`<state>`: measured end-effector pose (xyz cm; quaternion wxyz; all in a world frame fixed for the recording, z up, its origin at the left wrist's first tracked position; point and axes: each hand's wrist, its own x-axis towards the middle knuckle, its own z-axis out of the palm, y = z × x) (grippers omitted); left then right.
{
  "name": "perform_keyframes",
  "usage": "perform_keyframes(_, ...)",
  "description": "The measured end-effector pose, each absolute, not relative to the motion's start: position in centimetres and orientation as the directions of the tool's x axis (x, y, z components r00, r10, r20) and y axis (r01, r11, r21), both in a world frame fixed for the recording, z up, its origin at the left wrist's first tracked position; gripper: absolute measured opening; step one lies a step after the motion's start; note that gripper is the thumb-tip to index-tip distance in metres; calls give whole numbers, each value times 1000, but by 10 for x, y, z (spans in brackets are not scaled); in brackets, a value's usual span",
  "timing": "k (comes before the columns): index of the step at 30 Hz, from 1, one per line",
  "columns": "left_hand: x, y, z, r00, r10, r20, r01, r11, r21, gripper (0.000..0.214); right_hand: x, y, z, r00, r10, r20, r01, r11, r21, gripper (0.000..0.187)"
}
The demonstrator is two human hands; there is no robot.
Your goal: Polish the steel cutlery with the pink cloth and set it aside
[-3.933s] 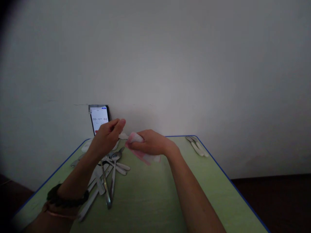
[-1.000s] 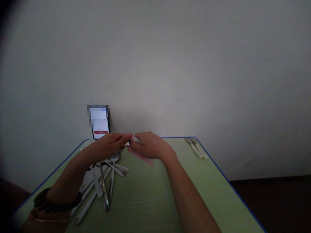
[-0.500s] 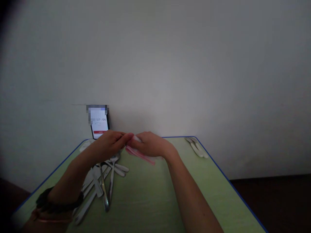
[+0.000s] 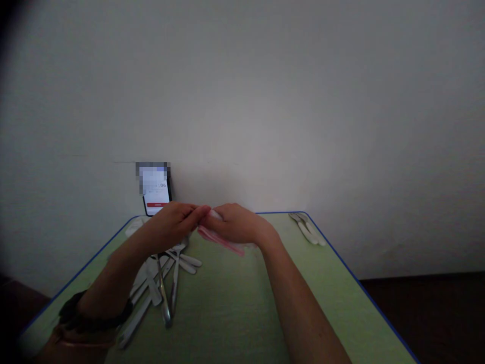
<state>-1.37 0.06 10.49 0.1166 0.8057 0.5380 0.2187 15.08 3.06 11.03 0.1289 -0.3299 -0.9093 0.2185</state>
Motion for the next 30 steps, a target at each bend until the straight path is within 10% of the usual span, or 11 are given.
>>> perform_keyframes(30,-11,2,102,331,919,213,812,-393,433,50,152,30,111,-735,677,47,582,664,-469,49)
